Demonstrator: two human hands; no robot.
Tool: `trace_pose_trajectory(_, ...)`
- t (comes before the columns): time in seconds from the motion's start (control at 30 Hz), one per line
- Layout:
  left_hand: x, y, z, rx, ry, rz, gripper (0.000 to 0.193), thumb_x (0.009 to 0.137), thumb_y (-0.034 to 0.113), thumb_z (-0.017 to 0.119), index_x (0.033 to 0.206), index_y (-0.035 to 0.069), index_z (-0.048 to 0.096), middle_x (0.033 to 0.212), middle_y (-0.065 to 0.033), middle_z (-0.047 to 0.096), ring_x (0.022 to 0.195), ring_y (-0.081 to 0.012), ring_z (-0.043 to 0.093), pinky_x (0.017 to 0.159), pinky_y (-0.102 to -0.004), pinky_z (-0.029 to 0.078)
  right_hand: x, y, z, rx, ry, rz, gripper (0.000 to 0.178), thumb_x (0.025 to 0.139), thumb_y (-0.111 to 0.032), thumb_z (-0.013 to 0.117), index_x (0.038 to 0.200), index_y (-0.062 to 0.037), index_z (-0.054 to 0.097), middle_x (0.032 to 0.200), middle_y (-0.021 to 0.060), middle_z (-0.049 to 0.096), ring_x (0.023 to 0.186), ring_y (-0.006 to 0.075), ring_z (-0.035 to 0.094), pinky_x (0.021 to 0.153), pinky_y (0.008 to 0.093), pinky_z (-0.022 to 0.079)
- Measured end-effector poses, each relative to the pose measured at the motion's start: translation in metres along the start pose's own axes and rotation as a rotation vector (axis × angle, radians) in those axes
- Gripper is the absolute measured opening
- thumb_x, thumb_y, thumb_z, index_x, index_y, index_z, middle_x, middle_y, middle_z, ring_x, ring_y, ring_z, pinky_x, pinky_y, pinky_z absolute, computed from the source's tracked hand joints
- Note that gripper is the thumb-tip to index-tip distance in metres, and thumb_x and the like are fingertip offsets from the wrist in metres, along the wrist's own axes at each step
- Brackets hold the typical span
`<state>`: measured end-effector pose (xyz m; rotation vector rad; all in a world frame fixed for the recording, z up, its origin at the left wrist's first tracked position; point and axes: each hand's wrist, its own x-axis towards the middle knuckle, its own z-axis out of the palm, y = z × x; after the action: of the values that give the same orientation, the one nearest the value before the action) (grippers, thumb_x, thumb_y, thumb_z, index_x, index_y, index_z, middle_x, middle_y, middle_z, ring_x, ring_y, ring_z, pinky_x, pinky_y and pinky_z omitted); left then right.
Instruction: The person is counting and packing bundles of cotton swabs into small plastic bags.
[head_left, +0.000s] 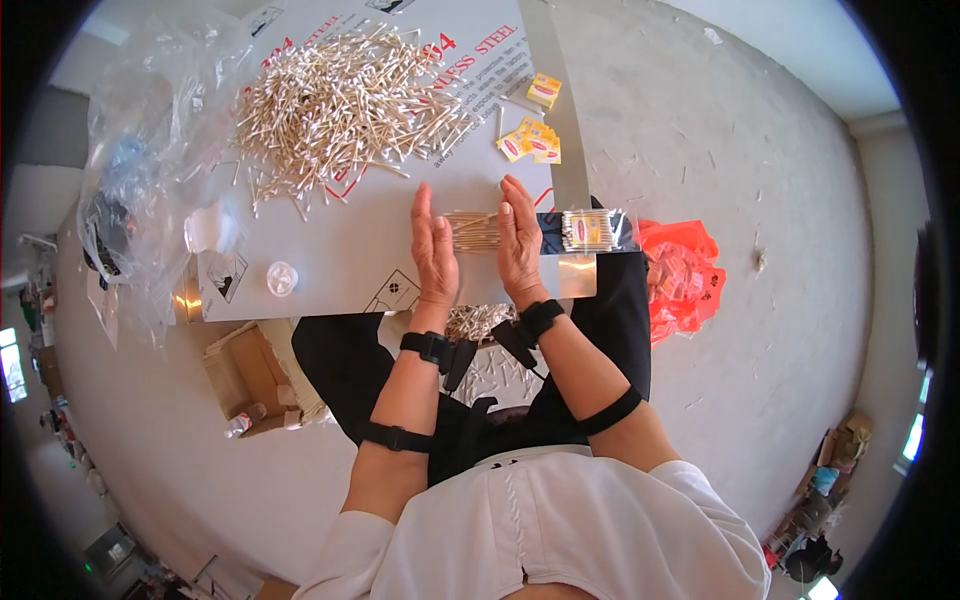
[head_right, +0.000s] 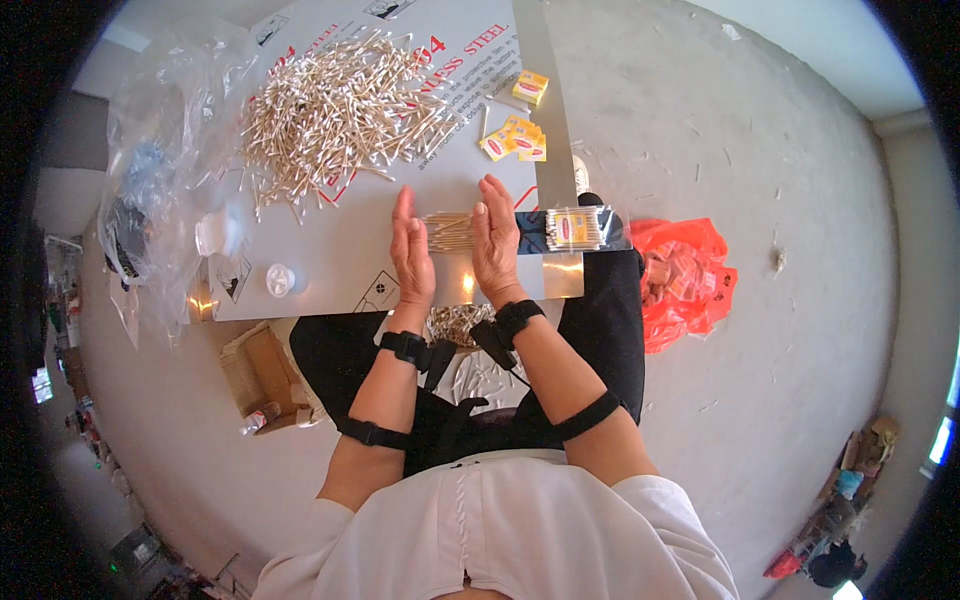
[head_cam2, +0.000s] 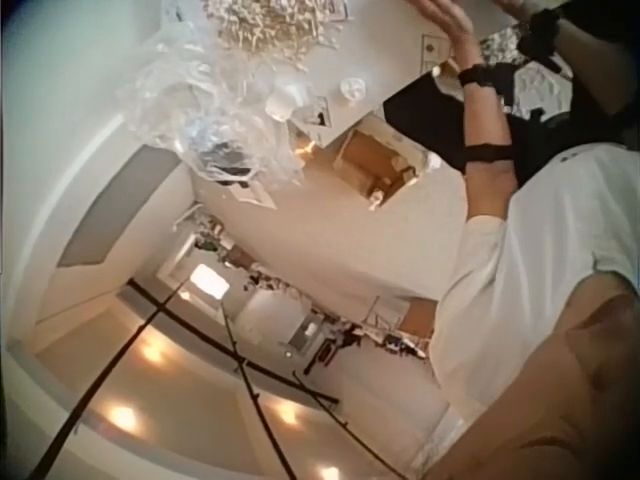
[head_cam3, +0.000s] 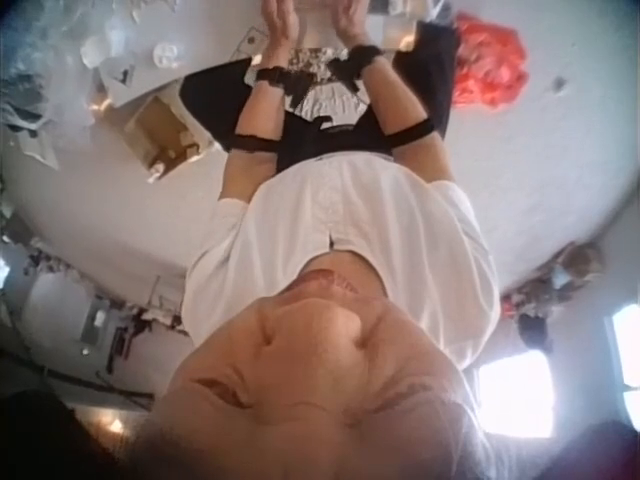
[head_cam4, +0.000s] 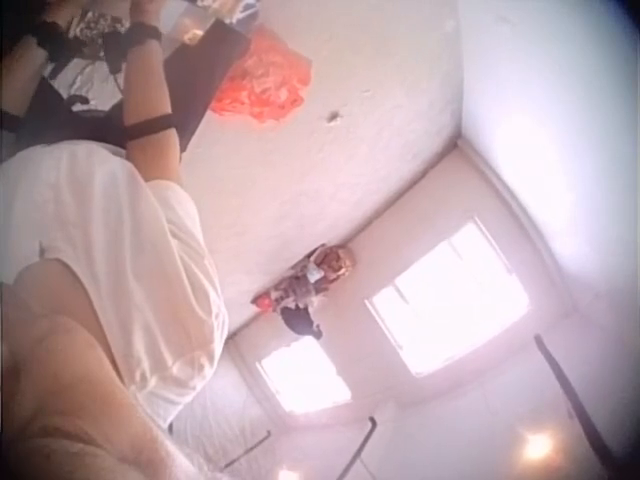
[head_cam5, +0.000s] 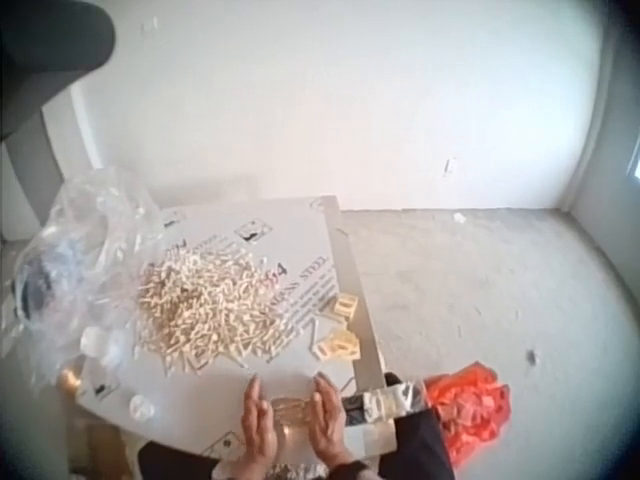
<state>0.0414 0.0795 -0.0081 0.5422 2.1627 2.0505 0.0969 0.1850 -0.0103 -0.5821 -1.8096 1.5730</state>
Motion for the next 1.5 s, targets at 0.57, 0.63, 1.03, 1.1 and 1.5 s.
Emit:
trace_pose_trajectory(0.57,0.025,0.025,-0.004,0.938,-0.321,0.484,0.017,0.072,0.002,0.068,0.088,0.006,0.065,0.104,-0.0061,0.06,0.113,-0.0267,0.051,0.094,-0.0429,0.039,0.005,0.01,-0.023,0.226,0.007,0.162,0.026,0.101,-0.018,0.053,0.114,0.0025,0.061,0.12,0.0101,0.061,0.109,0.0175,0.056,0.097,0.03,0.043)
trace_pose_trajectory(0.63,0.031,0.022,-0.002,0.94,-0.325,0.521,0.012,0.072,0.003,0.067,0.084,0.006,0.064,0.101,-0.0053,0.06,0.112,-0.0262,0.052,0.093,-0.0424,0.039,0.006,0.012,-0.022,0.199,0.008,0.146,0.025,0.1,-0.018,0.053,0.112,0.0022,0.062,0.12,0.0106,0.061,0.109,0.0178,0.056,0.097,0.03,0.043)
trace_pose_trajectory(1.03,0.062,0.017,-0.001,0.951,-0.46,0.458,0.006,0.077,0.003,0.063,0.08,0.007,0.061,0.092,-0.0045,0.059,0.102,-0.0272,0.054,0.084,-0.0408,0.043,0.005,0.012,-0.019,0.236,0.028,0.149,0.022,0.099,-0.016,0.054,0.111,0.0015,0.063,0.12,0.0114,0.062,0.108,0.0188,0.057,0.095,0.0296,0.044)
trace_pose_trajectory(1.1,0.057,0.019,-0.002,0.962,-0.5,0.416,0.005,0.077,0.003,0.062,0.079,0.007,0.06,0.091,-0.0047,0.059,0.101,-0.0275,0.054,0.083,-0.0406,0.044,0.005,0.012,-0.02,0.203,0.024,0.133,0.022,0.1,-0.016,0.054,0.11,0.0012,0.063,0.119,0.0109,0.062,0.107,0.0185,0.058,0.094,0.0294,0.044)
trace_pose_trajectory(1.5,-0.02,0.019,-0.002,1.047,-0.509,0.312,0.074,0.086,0.038,0.064,0.146,0.003,0.036,0.156,-0.0146,0.029,0.146,-0.0278,0.022,0.117,-0.0546,0.015,0.005,0.001,-0.021,0.398,0.032,0.284,0.032,0.103,-0.022,0.049,0.118,0.0039,0.059,0.117,0.0101,0.063,0.107,0.0169,0.057,0.098,0.0294,0.044)
